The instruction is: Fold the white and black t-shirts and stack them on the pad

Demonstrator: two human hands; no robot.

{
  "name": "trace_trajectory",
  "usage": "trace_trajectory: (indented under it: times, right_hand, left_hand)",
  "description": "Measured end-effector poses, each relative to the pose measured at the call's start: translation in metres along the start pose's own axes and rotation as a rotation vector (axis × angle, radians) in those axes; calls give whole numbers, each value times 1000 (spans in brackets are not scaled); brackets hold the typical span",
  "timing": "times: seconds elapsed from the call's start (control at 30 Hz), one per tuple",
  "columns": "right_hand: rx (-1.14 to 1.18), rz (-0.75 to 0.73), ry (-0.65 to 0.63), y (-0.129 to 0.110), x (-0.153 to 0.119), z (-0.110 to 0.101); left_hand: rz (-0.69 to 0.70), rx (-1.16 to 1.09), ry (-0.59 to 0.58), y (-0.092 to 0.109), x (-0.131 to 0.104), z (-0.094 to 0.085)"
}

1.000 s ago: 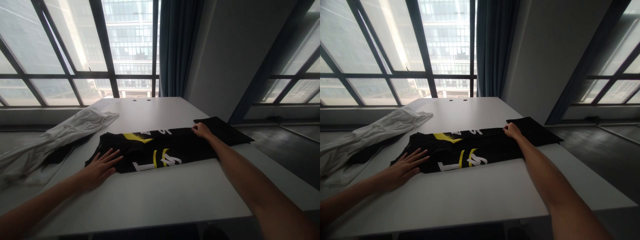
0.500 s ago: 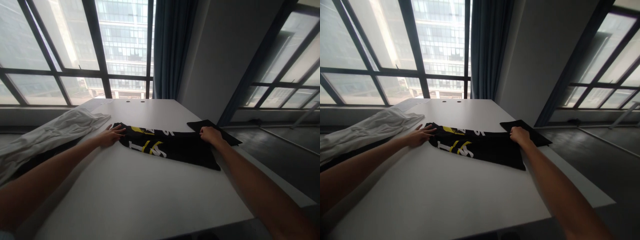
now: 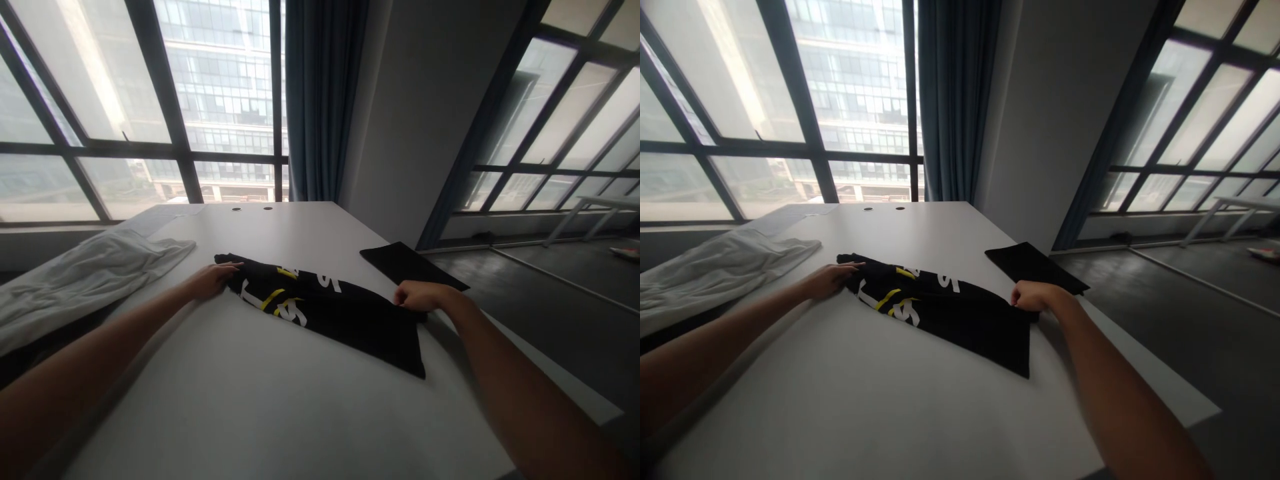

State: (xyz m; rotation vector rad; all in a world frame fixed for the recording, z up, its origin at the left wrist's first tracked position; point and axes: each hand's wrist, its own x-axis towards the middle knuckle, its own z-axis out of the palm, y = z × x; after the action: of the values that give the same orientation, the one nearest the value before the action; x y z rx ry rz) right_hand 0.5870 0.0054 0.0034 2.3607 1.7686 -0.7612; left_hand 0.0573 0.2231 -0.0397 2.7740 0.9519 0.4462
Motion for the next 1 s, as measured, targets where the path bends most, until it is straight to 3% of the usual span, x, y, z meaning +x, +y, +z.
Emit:
trace_trajectory:
  times: [0.07, 0.13, 0.2, 0.3, 0.37, 0.5, 0.63, 0.73, 0.83, 0.93, 1.0]
  right_hand:
    - [-32, 7, -14, 5, -2, -2]
    - [-123, -6, 91, 0, 3, -5]
    - [-223, -50, 223, -22, 12, -8]
    - [-305, -215, 310, -87, 32, -10]
    - [-300, -381, 300, -144, 48, -8]
    - [-172, -535, 236, -253, 76, 6]
    - [-125, -601, 163, -324, 97, 22]
    - [-135, -590, 48, -349, 112, 23]
    - [-85, -527, 32, -353, 132, 11]
    - [11, -443, 106, -346, 158, -7]
    - [76, -370, 253, -340, 174, -18]
  left_hand:
    - [28, 14, -21, 6, -9, -3]
    - [46, 79, -15, 10, -22, -9]
    - [59, 174, 10, 16, -38, -16]
    - [58, 305, 27, 29, -59, -24]
    - [51, 359, 21, 41, -70, -24]
    - [54, 359, 8, 61, -87, -20]
    - [13, 303, -5, 69, -102, -19]
    - [-17, 323, -31, 66, -108, -22]
    - [-36, 397, -75, 53, -99, -28]
    - [-59, 475, -113, 31, -67, -37]
    - [-105, 509, -137, 15, -34, -43]
